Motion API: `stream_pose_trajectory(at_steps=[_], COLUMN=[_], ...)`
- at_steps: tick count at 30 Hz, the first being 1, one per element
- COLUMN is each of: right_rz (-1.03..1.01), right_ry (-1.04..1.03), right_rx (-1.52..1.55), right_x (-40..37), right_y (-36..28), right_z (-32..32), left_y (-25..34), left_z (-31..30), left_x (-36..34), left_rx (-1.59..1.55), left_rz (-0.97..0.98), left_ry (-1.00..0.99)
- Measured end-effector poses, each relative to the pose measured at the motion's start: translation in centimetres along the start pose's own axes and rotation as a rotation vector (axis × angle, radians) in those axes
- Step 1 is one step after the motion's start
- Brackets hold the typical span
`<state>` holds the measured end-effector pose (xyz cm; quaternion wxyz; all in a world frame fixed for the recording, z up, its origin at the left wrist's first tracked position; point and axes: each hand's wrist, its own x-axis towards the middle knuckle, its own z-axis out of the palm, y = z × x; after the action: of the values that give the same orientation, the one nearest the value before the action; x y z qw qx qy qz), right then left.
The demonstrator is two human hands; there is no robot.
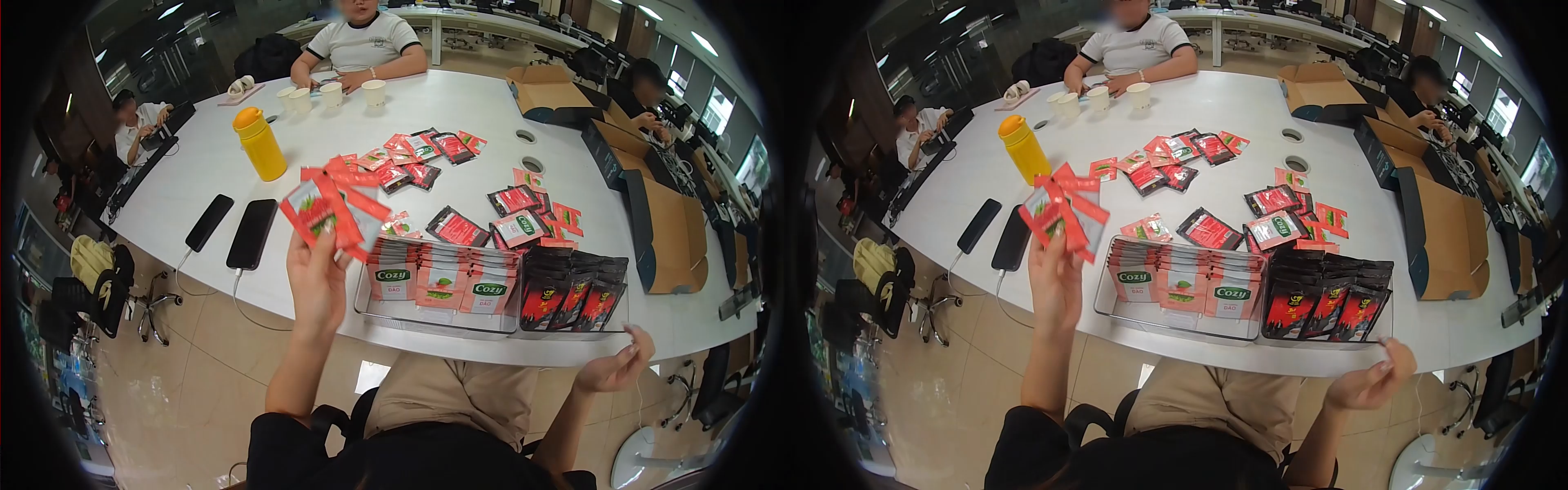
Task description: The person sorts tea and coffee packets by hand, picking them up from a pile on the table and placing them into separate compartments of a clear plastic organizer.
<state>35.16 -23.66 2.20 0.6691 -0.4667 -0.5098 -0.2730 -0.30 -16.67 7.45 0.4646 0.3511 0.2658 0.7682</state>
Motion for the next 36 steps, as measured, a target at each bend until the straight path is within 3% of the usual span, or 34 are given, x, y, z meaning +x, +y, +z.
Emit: stream_pose_trajectory(at_steps=[3,5,7,9,10,13,16,19,22,25,28,31,32,35,36], right_rz=[-0.169,-0.066,0.238,0.483,0.604,0.639,0.568,0.646,0.690,0.629,0.454,0.577,0.666,0.095,-0.002], right_ry=[-0.294,-0.517,-0.738,-0.750,-0.752,-0.839,-0.922,-0.999,-1.060,-1.110,-1.033,-0.763,-0.696,-0.469,-0.531], right_rx=[0.275,0.525,0.705,0.807,0.855,0.841,0.768,0.805,0.762,0.730,0.673,0.668,0.687,0.450,0.421], right_x=[0.3,0.8,0.7,-1.0,-1.7,-2.4,-1.4,-1.1,-0.4,0.2,-0.1,-0.8,-0.9,-0.4,-0.7], right_y=[-4.6,-8.4,-11.7,-13.3,-13.4,-12.2,-12.1,-11.5,-11.5,-11.7,-11.6,-11.8,-11.8,-12.0,-12.3], right_z=[0.9,2.8,4.1,4.9,5.0,4.3,4.2,4.4,4.8,5.3,5.7,5.9,5.7,7.2,7.3], left_y=[-0.2,-1.6,-3.4,-5.0,-5.2,-5.8,-5.0,-3.9,-3.4,-3.2,-3.8,-4.7,-3.9,-3.3,-3.1], left_z=[0.8,1.2,1.6,2.7,3.2,2.0,1.2,1.7,0.8,1.6,0.8,0.1,0.4,1.8,1.9], left_x=[-4.6,-8.0,-10.8,-12.7,-13.1,-12.5,-10.6,-9.4,-10.1,-10.2,-9.9,-10.2,-9.6,-9.2,-9.1], left_rx=[0.024,0.044,0.048,0.001,-0.121,-0.130,0.057,0.173,0.020,0.054,0.071,0.076,0.075,0.074,0.052], left_rz=[-0.025,-0.070,-0.100,-0.040,-0.100,-0.081,-0.076,-0.120,-0.452,-0.404,-0.390,-0.321,-0.382,-0.352,-0.377], left_ry=[-0.095,-0.138,-0.231,-0.198,-0.164,-0.306,-0.501,-0.588,-0.497,-0.413,-0.515,-0.444,-0.461,-0.339,-0.362])
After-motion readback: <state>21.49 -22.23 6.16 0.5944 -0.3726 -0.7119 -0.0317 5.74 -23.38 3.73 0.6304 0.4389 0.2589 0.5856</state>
